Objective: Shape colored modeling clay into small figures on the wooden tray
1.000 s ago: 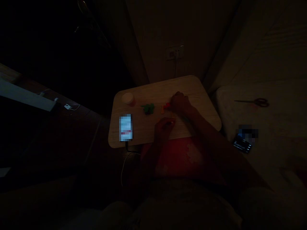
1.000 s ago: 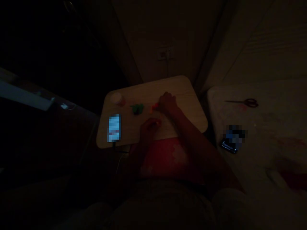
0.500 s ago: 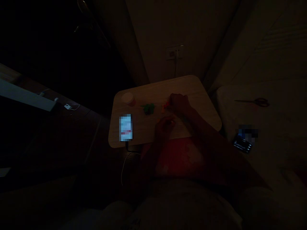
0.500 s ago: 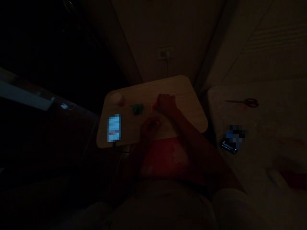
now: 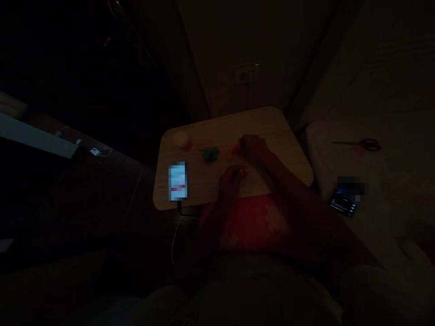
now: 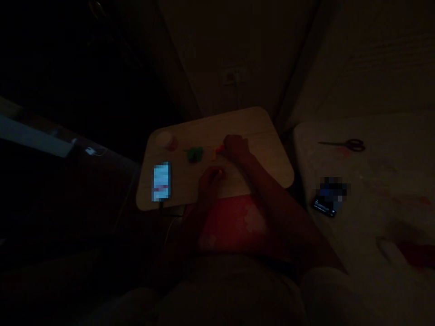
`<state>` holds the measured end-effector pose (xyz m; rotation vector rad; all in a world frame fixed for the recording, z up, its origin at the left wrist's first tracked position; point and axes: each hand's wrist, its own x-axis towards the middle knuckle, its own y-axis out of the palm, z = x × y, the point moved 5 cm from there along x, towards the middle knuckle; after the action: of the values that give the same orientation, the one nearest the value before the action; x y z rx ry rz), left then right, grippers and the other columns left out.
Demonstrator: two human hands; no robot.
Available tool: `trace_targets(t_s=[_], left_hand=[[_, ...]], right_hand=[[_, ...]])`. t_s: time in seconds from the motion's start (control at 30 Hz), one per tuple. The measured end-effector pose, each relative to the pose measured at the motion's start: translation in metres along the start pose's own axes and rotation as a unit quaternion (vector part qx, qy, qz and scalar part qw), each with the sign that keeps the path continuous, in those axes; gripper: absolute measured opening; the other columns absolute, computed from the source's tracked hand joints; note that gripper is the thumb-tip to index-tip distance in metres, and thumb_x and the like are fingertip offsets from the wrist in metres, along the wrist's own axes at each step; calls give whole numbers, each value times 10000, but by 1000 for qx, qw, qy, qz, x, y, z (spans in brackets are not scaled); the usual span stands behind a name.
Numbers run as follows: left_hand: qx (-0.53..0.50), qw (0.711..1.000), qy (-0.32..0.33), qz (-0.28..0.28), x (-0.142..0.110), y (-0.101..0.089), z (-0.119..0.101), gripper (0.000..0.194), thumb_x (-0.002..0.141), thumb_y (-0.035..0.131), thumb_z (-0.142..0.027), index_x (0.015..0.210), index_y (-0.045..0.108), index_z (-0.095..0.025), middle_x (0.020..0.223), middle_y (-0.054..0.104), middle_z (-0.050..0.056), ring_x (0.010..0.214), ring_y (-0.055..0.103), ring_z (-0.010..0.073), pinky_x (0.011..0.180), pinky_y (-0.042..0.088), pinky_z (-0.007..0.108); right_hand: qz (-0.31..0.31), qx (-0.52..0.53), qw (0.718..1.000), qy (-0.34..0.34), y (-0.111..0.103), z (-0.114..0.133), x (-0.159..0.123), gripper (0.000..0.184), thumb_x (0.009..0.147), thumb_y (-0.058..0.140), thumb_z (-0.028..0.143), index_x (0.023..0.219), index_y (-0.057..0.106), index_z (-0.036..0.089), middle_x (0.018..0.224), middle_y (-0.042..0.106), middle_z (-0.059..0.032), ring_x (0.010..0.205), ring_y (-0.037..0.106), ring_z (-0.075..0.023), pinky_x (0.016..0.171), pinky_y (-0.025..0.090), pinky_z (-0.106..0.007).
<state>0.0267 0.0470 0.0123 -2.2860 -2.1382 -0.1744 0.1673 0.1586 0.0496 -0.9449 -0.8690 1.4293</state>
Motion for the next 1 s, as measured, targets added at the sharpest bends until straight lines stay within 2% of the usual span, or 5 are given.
trace_targets(t_s=[0.17,0.4,0.53,0.73,1.0], left_hand=[[2,1000,-4,12,-1,2,-1,386,879,735,-550,1006,740,-186,865,745,43,824,688,161,791,526,262],[16,1000,8,20,0,2,2,396,881,727,-553,1011,735,-180,902,742,52,843,685,164,792,522,258],[23,999,7,31,-1,4,3,391,907,695,-551,1022,732,-179,897,741,52,844,685,164,800,523,262],[22,999,3,38,-2,5,6,401,907,688,-560,1023,729,-179,931,749,63,873,694,174,823,523,272],[-20,1000,-11,14,-1,5,7,427,864,738,-572,1059,730,-192,880,750,45,822,690,162,783,531,271]], right_hand=[[-14,-8,1000,4,-5,1,-4,531,863,758,441,1295,653,150,1297,669,-228,1218,608,-392,973,486,-511],[-5,-11,1000,16,-4,-1,-5,611,855,758,524,1299,628,125,1280,649,-242,1183,614,-390,965,474,-505],[-15,-44,999,26,-5,-5,-6,730,817,776,582,1305,624,61,1298,607,-298,1237,546,-444,1006,421,-592],[-21,-72,997,-11,-8,0,-12,569,830,740,578,1144,739,103,1304,584,-277,1244,513,-462,991,397,-631],[-69,-20,996,-60,-13,2,-14,376,821,715,467,1008,742,142,1200,653,-227,1147,563,-413,944,421,-551]])
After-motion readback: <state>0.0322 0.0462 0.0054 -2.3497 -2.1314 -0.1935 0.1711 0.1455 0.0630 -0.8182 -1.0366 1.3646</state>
